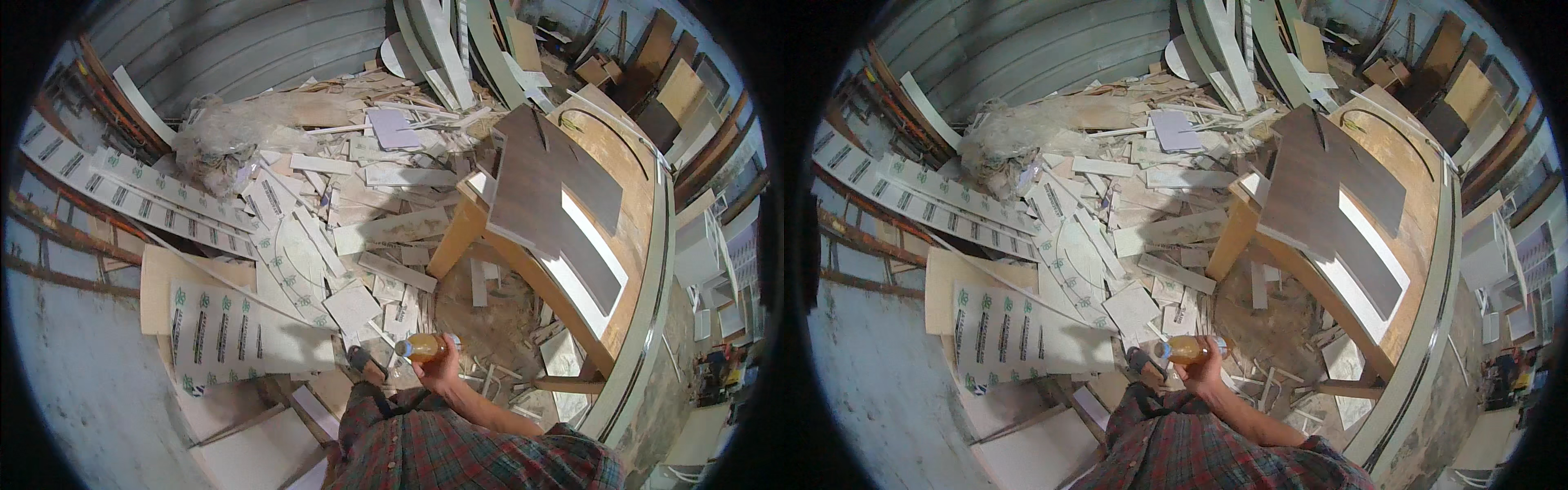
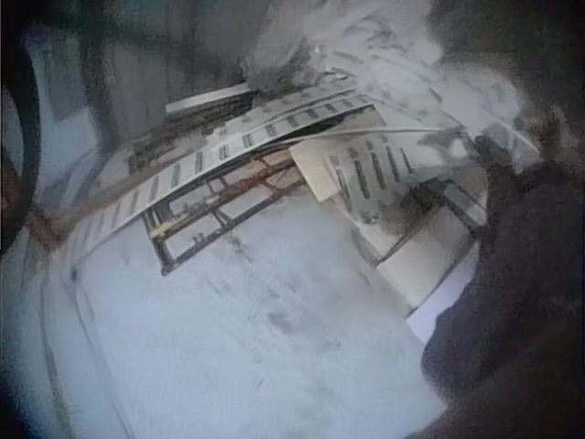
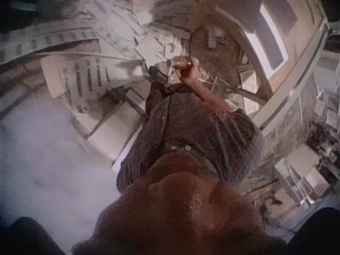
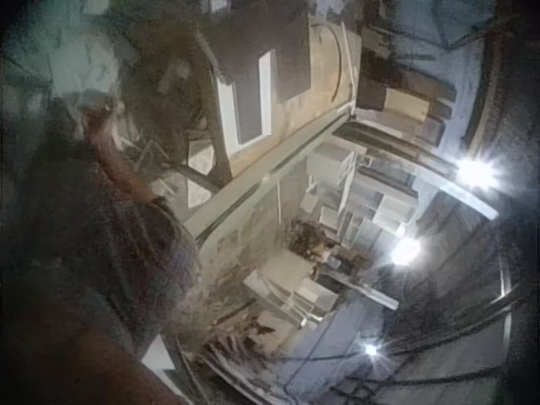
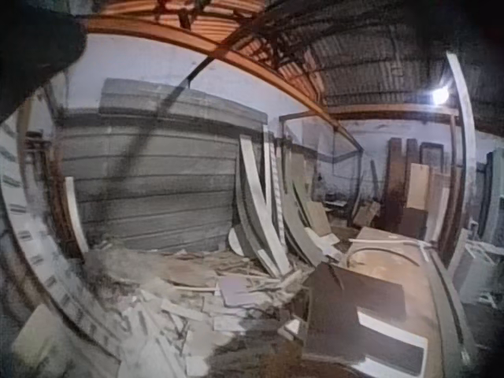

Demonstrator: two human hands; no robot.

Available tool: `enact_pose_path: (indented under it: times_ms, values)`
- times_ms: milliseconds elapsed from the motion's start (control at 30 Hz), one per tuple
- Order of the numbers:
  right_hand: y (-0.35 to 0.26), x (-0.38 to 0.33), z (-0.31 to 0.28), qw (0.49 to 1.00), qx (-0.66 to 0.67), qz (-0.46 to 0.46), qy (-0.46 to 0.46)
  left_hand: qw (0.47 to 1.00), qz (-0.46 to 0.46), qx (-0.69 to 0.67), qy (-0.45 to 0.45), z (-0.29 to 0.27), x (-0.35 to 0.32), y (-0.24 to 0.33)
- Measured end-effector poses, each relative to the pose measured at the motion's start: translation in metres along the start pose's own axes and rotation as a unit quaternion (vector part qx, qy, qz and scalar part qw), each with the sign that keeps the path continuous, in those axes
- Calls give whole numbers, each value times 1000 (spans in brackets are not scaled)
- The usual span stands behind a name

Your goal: The person applies adhesive from a bottle onto the edges and surfaces of wooden boards.

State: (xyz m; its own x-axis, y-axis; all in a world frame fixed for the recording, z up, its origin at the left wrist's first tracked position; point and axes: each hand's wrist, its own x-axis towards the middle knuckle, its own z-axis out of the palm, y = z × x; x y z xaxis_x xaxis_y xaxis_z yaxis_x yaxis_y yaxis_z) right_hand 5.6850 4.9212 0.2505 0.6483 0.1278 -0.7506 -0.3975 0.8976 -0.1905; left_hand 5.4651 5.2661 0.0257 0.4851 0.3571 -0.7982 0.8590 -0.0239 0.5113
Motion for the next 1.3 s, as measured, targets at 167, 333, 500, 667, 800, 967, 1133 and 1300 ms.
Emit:
enact_pose_path:
  times_ms: [167,333,500,667,800,967,1133,1300]
  values:
    - [-19,71,114,997,11,2,-81,989,93,-108,37,-75,112,188]
    - [-60,114,203,979,98,-52,-168,986,157,54,-14,-132,195,385]
    - [-111,183,248,972,150,-59,-168,985,154,-73,14,-87,267,492]
    - [-184,319,264,962,209,-78,-156,967,237,36,-86,25,307,580]
    - [-270,392,346,967,208,-74,-126,993,49,-26,-109,107,329,680]
    - [-398,445,440,966,220,-75,-116,958,201,99,-177,163,370,839]
    - [-525,453,489,940,238,-197,-146,955,246,75,-151,218,364,983]
    - [-597,449,486,905,296,-281,-124,949,145,119,-253,262,433,1028]
